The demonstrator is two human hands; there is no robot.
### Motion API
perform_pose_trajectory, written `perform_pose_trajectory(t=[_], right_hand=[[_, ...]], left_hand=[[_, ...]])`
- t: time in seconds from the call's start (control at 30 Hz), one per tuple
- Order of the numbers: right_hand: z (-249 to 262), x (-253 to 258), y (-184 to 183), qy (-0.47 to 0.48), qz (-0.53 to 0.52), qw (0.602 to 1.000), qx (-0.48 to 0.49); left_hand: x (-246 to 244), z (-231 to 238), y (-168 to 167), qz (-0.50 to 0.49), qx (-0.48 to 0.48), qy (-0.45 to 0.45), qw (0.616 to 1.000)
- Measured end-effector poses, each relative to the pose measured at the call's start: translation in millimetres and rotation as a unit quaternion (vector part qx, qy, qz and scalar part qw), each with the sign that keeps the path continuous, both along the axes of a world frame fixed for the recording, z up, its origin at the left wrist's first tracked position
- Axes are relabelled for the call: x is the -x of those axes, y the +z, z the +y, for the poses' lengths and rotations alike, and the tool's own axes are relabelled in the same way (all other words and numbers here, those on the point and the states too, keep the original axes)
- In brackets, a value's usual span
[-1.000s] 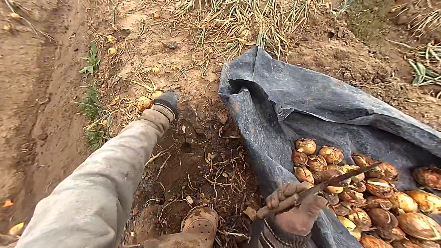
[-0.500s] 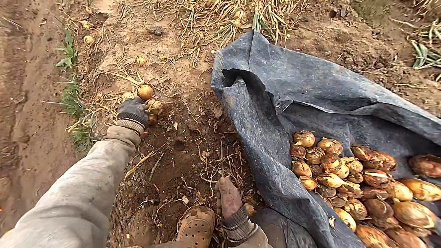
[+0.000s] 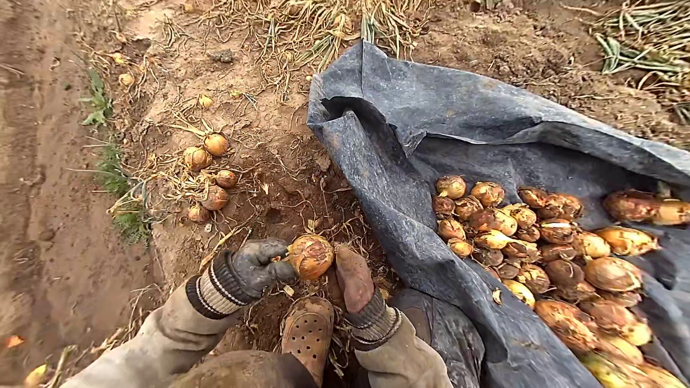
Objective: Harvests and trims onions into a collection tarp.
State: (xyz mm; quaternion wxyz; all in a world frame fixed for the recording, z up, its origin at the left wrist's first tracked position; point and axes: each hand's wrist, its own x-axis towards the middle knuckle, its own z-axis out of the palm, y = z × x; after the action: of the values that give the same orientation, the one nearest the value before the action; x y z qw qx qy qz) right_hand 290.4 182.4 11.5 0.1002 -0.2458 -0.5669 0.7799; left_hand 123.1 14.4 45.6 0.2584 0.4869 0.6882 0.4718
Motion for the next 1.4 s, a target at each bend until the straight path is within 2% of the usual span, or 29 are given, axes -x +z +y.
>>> perform_pose_trajectory(t=[0.1,0.2,0.3,0.33,0.4,0.43,0.47,0.53,0.6,0.7,0.73,0.77,0.83,0.9,0.97,1.03,1.13,1.17,1.2,1.23,1.3,1.33,1.37,1.4], right_hand=[[-2,6,4,-0.020,-0.023,0.999,0.011],[2,7,1,-0.053,-0.061,0.996,0.036],[6,6,-6,-0.099,-0.091,0.990,0.048],[7,5,-13,-0.078,-0.128,0.988,0.019],[12,8,-28,0.044,-0.210,0.972,-0.091],[15,9,-32,0.087,-0.225,0.963,-0.116],[14,9,-34,0.075,-0.222,0.964,-0.123],[11,10,-32,-0.068,-0.180,0.978,-0.076],[11,8,-25,-0.208,-0.122,0.970,-0.034],[43,-10,-11,-0.315,0.065,0.946,-0.047],[61,-18,-11,-0.323,0.134,0.935,-0.066],[78,-24,-11,-0.322,0.174,0.927,-0.088],[86,-24,-16,-0.341,0.169,0.920,-0.097],[68,-12,-26,-0.348,0.106,0.929,-0.071],[41,1,-39,-0.309,0.041,0.949,-0.054],[23,10,-44,-0.248,-0.019,0.967,-0.053],[13,15,-51,-0.175,-0.082,0.979,-0.066],[12,14,-53,-0.159,-0.102,0.979,-0.072],[12,14,-55,-0.145,-0.124,0.978,-0.080],[12,14,-56,-0.132,-0.147,0.977,-0.082],[12,14,-61,-0.095,-0.182,0.973,-0.105],[13,14,-62,-0.068,-0.196,0.971,-0.121],[14,15,-61,-0.036,-0.207,0.969,-0.128],[15,16,-60,-0.003,-0.214,0.968,-0.128]], left_hand=[[18,5,14,0.129,0.004,0.017,0.992],[29,20,14,0.225,0.030,0.087,0.970],[49,43,4,0.261,0.055,0.198,0.943],[55,48,2,0.259,0.057,0.195,0.944],[55,58,15,0.270,0.074,0.081,0.957],[45,67,26,0.274,0.118,-0.009,0.954],[31,77,35,0.284,0.193,-0.102,0.934],[6,101,39,0.289,0.293,-0.232,0.881],[2,124,36,0.291,0.279,-0.254,0.879],[62,156,20,0.345,0.228,-0.139,0.900],[98,162,10,0.360,0.270,-0.084,0.889],[140,163,-3,0.378,0.335,-0.032,0.863],[224,148,-24,0.389,0.458,0.049,0.798],[297,116,-46,0.373,0.543,0.113,0.744],[349,77,-63,0.348,0.592,0.156,0.710],[369,51,-65,0.320,0.602,0.188,0.707],[339,49,-41,0.301,0.580,0.265,0.709],[322,57,-23,0.274,0.608,0.266,0.696],[314,78,7,0.175,0.707,0.214,0.652],[316,82,13,0.154,0.743,0.184,0.625],[328,46,-28,0.331,0.648,0.210,0.653],[328,34,-40,0.381,0.599,0.205,0.674],[317,28,-40,0.394,0.542,0.195,0.716],[296,24,-36,0.378,0.467,0.193,0.776]])
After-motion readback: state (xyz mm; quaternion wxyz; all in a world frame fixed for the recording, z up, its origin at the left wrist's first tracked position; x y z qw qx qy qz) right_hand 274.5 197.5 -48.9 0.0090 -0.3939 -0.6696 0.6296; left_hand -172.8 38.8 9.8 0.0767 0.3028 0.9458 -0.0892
